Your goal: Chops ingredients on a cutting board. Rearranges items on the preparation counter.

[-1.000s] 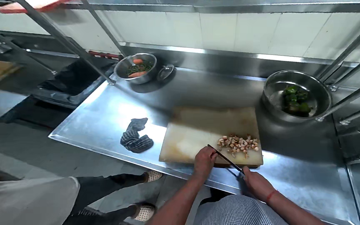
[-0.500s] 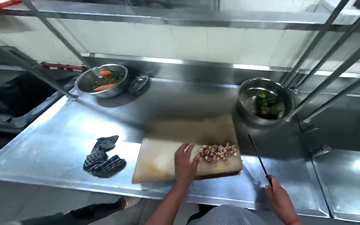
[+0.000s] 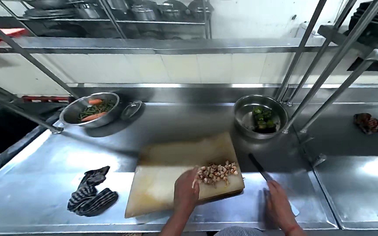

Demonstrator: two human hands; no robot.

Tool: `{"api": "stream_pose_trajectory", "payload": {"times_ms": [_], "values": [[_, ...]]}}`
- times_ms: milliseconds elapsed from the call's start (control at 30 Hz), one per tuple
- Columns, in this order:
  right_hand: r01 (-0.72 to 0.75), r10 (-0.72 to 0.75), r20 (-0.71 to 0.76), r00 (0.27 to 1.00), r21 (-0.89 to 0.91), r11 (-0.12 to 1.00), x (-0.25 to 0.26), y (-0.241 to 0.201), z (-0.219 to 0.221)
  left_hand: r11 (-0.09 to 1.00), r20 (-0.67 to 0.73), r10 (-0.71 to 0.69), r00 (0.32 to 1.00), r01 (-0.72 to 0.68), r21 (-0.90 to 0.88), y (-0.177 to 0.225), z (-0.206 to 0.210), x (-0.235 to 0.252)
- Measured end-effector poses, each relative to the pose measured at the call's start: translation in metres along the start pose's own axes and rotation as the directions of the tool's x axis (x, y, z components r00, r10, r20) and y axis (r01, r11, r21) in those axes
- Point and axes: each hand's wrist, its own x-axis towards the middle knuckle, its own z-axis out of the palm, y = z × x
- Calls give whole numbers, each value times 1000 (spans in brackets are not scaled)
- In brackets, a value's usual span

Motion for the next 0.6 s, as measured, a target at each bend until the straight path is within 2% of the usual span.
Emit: {"api": "stream_pose_trajectory", "payload": {"times_ms": [67,133,167,233,367,500,567,600], "values": [[15,-63,144,988,310,951,20,-12,15,999,-40,23,999,-24,-24,-12,2,-7],[-155,-21,278,960,596,788,34,-31,33,998,-81,-5,997,0,-60,-18,0,-21],[-223,5,310,951,672,706,37,-40,41,997,-95,-21,995,13,-82,-20,-3,-28],[-274,35,329,944,717,641,37,-50,51,993,-112,-45,993,33,-109,-25,-9,-45],[-293,21,352,936,742,603,36,-52,48,991,-147,-89,985,73,-112,-44,-10,-75],[-311,-52,405,913,772,554,36,-68,53,992,-177,-122,977,113,-60,-55,-6,-83],[-289,-146,466,873,733,616,39,-73,57,992,-157,-125,980,120,-40,-51,-8,-74],[-242,-185,499,847,672,700,43,-76,57,991,-143,-130,981,124,-50,-47,-9,-69]]}}
